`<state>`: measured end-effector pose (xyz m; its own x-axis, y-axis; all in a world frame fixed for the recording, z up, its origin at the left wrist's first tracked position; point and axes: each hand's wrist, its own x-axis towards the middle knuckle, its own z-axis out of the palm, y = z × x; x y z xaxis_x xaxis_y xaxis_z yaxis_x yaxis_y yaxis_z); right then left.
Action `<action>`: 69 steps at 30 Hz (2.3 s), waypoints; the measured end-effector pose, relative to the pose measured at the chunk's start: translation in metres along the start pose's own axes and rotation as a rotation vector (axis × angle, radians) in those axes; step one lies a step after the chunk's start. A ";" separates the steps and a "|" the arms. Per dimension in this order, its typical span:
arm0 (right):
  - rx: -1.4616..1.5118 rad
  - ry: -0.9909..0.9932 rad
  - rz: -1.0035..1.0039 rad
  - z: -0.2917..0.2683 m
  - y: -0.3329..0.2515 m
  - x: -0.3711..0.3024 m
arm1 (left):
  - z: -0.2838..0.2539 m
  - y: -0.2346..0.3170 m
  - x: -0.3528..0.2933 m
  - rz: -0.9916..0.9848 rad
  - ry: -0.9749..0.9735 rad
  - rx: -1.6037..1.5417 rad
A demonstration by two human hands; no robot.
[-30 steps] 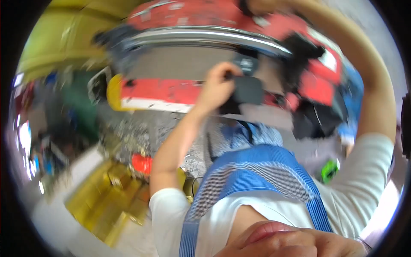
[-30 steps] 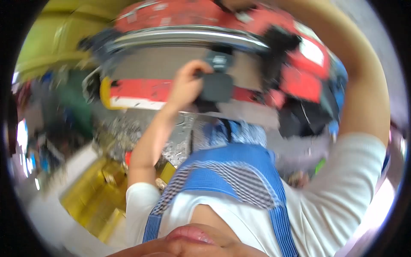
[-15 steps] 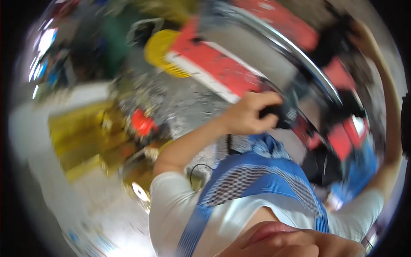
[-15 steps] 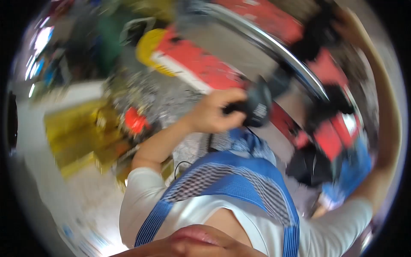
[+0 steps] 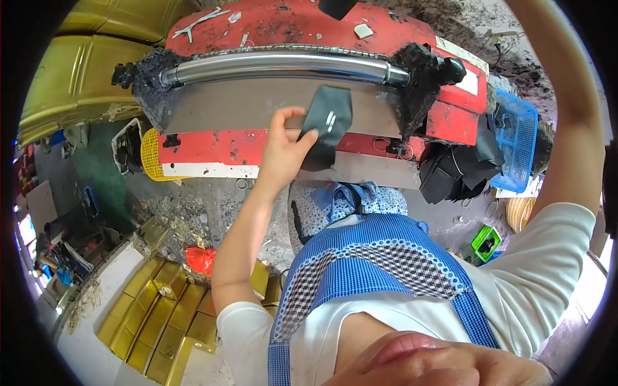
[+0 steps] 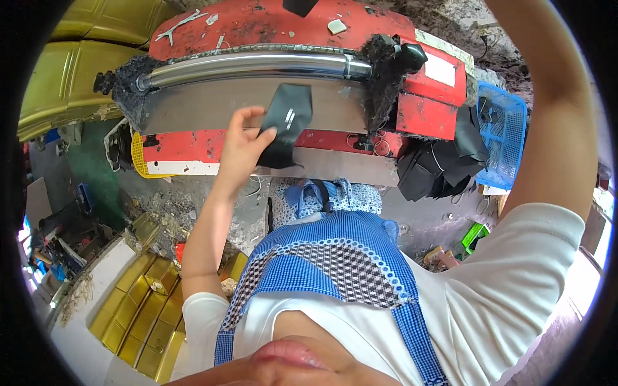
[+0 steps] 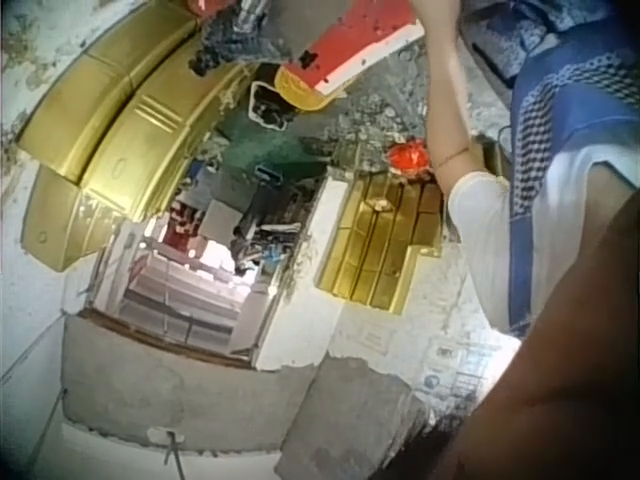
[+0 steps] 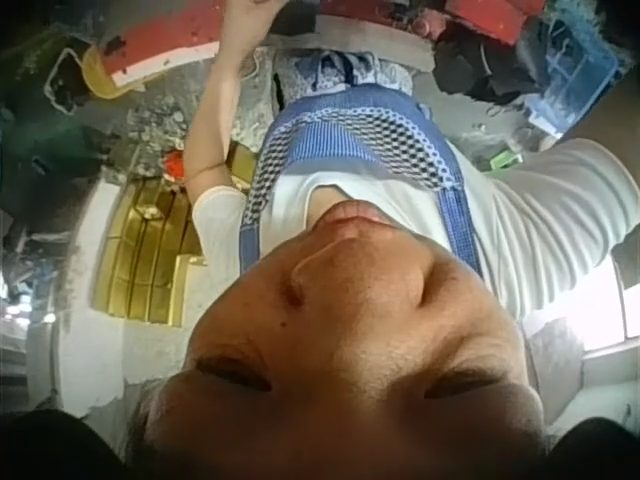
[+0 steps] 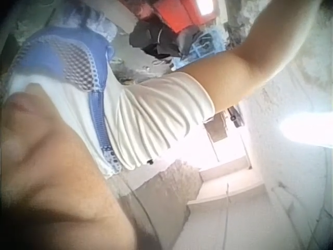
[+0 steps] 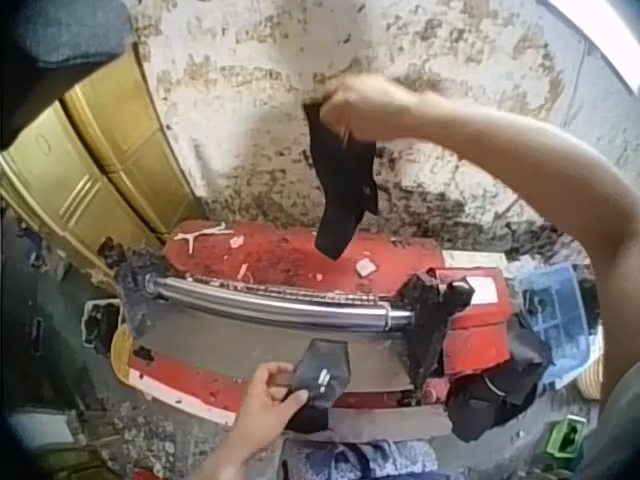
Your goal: Applying adhesive to shoe upper components using a mechanical glue roller machine.
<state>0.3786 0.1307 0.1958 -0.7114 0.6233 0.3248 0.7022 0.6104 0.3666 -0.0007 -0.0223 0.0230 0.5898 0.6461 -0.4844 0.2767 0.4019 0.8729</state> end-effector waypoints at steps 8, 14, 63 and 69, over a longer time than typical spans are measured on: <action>0.867 -0.823 0.330 0.148 -0.127 -0.061 | -0.008 -0.004 0.002 0.164 0.106 -0.012; 0.553 -0.619 0.570 0.032 -0.087 -0.030 | -0.042 0.010 -0.013 0.251 0.132 0.036; 1.182 0.697 1.210 -0.022 -0.460 -0.029 | -0.036 -0.012 -0.080 0.218 -0.496 -0.041; 0.916 0.241 1.327 -0.041 -0.470 -0.035 | -0.043 -0.009 -0.099 0.274 -0.575 -0.015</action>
<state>0.0722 -0.1979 0.0479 0.4470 0.8857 0.1252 0.5102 -0.1375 -0.8490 -0.0944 -0.0623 0.0604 0.9519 0.2768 -0.1310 0.0495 0.2831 0.9578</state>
